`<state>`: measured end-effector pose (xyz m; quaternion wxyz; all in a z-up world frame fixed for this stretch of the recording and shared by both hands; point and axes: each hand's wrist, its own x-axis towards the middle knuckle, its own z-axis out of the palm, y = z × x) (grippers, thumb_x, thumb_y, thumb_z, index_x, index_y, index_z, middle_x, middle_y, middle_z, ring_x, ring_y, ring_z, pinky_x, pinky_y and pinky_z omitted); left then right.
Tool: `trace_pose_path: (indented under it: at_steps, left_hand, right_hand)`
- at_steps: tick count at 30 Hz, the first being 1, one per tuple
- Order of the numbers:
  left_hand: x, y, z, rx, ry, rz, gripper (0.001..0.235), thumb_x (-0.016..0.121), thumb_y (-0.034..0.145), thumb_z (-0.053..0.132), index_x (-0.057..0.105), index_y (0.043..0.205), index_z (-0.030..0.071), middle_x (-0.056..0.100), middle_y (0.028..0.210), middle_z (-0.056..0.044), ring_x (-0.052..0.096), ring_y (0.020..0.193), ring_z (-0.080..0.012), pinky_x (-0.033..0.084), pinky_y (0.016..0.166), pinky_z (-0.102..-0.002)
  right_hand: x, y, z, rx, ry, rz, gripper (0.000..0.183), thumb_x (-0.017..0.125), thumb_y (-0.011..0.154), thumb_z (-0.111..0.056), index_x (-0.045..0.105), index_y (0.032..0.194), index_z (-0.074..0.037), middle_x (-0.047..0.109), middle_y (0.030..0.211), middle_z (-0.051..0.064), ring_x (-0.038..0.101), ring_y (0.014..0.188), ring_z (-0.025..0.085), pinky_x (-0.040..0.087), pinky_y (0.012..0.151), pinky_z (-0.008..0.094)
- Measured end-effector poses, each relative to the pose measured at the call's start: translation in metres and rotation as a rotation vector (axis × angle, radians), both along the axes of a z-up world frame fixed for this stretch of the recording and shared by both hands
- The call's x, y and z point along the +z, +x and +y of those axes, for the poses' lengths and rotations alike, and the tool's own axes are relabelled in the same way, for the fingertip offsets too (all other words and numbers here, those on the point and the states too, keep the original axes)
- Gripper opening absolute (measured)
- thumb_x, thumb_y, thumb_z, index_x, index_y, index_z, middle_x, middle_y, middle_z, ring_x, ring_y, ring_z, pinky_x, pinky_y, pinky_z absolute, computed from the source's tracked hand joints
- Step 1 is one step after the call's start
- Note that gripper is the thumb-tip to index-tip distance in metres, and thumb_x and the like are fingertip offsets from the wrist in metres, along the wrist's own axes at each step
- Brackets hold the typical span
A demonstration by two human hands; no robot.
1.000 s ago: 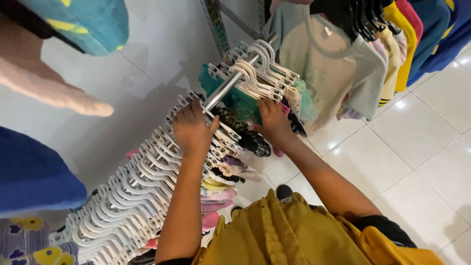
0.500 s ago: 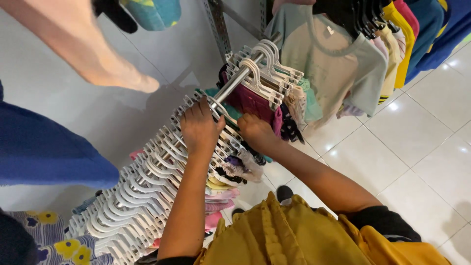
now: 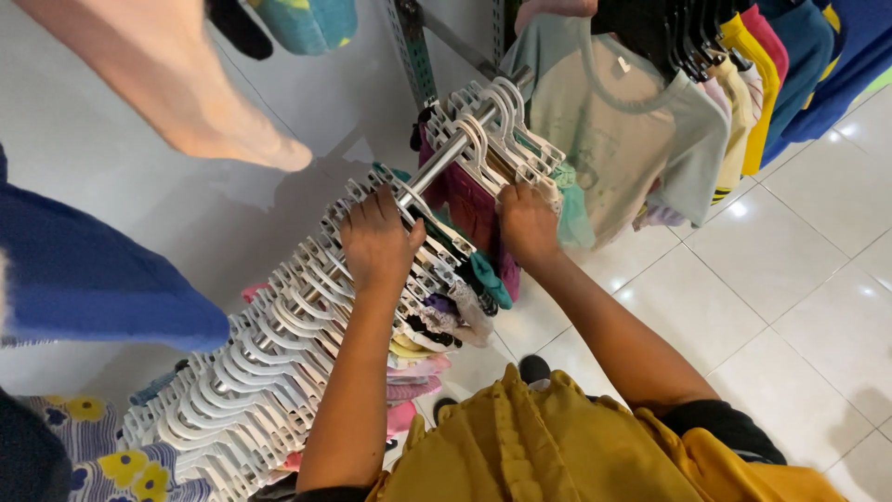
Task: Cleaning shoes with a sponge and tidying clothes on hangers in a children's clothing section.
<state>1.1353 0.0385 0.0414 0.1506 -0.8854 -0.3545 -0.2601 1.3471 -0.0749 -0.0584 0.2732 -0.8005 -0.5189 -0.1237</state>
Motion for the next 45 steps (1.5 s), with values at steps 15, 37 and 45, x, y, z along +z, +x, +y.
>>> trace_pose_path:
  at_steps: [15,37,45]
  left_hand:
    - [0.001,0.0,-0.001,0.005,-0.012,0.013,0.072,0.08,0.079,0.049,0.062,0.125,-0.002,0.067,0.104,-0.016,0.064,0.094,-0.0302,0.05,0.086,-0.045]
    - [0.005,0.003,-0.004,0.005,0.012,-0.016,0.07,0.082,0.076,0.044,0.064,0.124,-0.003,0.068,0.099,-0.015,0.064,0.088,-0.0286,0.052,0.08,-0.043]
    - [0.003,0.004,-0.002,0.029,0.0,0.019,0.069,0.081,0.078,0.045,0.065,0.123,-0.004,0.069,0.098,-0.017,0.066,0.086,-0.0281,0.053,0.079,-0.043]
  right_hand:
    - [0.026,-0.01,-0.014,0.45,0.085,0.255,0.033,0.076,0.096,-0.029,0.067,0.121,-0.008,0.069,0.107,0.017,0.068,0.095,0.034,0.057,0.085,0.046]
    - [0.025,0.067,-0.001,0.024,-0.036,-0.034,0.039,0.072,0.081,-0.021,0.066,0.117,-0.007,0.062,0.112,0.016,0.056,0.109,0.039,0.052,0.084,0.049]
    - [0.014,0.042,0.01,-0.056,0.026,-0.187,0.022,0.067,0.088,-0.013,0.069,0.11,-0.009,0.061,0.102,0.013,0.057,0.1,0.034,0.048,0.079,0.047]
